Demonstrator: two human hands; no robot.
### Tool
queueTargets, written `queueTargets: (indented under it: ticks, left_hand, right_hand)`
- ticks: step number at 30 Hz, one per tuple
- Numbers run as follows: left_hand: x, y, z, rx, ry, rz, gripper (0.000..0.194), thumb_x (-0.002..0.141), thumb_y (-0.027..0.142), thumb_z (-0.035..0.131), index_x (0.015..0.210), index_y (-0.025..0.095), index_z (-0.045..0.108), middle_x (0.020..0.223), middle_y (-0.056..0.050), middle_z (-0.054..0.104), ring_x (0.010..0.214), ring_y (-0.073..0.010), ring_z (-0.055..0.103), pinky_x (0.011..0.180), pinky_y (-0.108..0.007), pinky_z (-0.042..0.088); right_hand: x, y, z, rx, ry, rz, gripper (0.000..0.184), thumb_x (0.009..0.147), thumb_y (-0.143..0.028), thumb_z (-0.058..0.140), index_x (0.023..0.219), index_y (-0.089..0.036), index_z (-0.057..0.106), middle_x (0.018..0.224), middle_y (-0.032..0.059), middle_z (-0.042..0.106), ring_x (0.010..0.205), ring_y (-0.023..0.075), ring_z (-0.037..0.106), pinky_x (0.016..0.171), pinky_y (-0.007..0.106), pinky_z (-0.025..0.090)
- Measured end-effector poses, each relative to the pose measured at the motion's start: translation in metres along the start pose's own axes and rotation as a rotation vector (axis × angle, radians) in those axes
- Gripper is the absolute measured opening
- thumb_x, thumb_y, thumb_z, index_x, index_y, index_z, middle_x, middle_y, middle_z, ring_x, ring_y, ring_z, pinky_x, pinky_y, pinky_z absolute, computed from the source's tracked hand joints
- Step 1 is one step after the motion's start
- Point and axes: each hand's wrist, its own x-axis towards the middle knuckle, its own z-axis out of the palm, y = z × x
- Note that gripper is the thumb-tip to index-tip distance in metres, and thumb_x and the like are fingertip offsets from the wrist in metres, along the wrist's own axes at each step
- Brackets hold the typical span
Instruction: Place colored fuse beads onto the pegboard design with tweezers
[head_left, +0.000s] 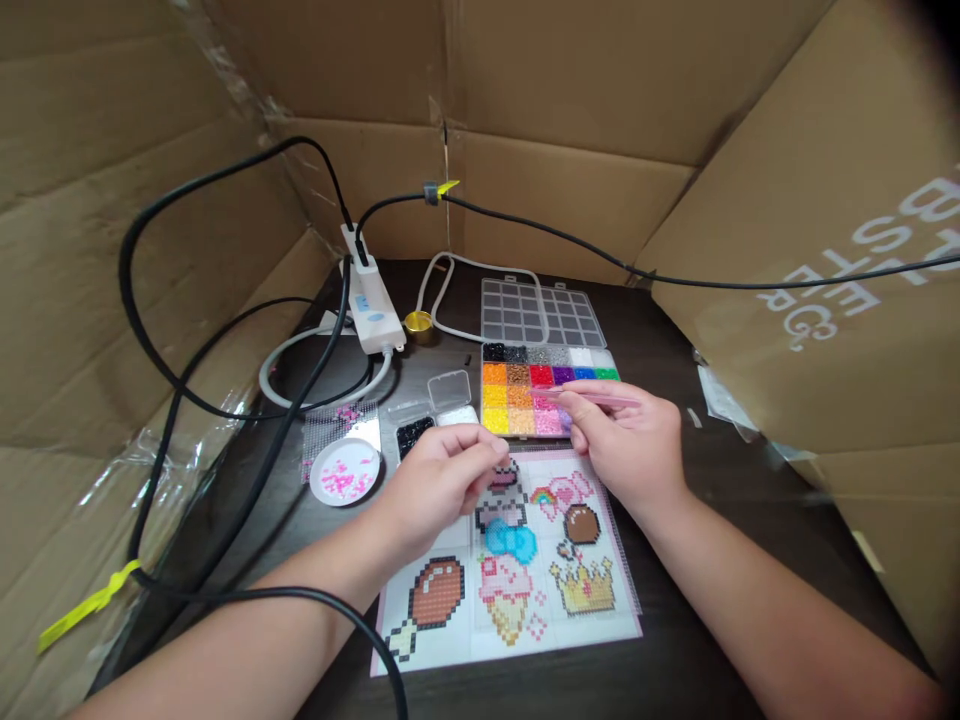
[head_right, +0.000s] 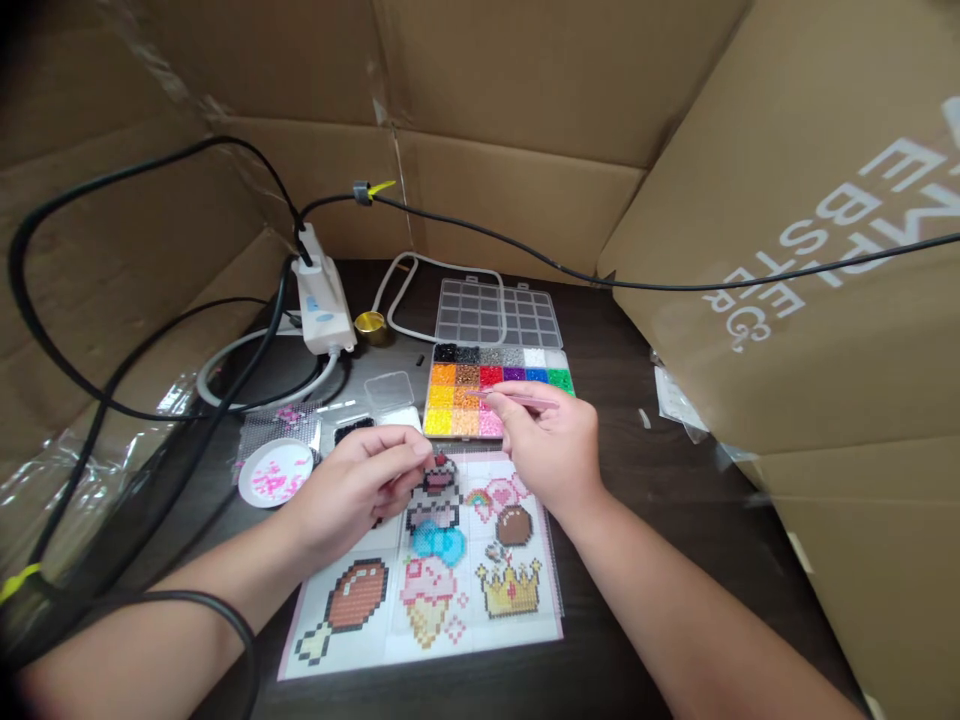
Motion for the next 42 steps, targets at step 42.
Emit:
queueTargets:
  ticks: [42]
  left_hand:
    - [0.002,-0.003,0.005,0.013,-0.002,0.097,0.022,0.078,0.025,0.072,0.060,0.017,0.062,0.046,0.004,0.044,0.035,-0.0029,0.028,0.039,-0.023,0.014]
  right_hand:
    - [-0.121,0.029,-0.077,-0.093,-0.064,0.123,0.018,0.085,-0.035,0.079,0.088,-0.018,0.084,0.067,0.0075,0.076,0.039,0.0102,0.051,0.037,0.025,0.042]
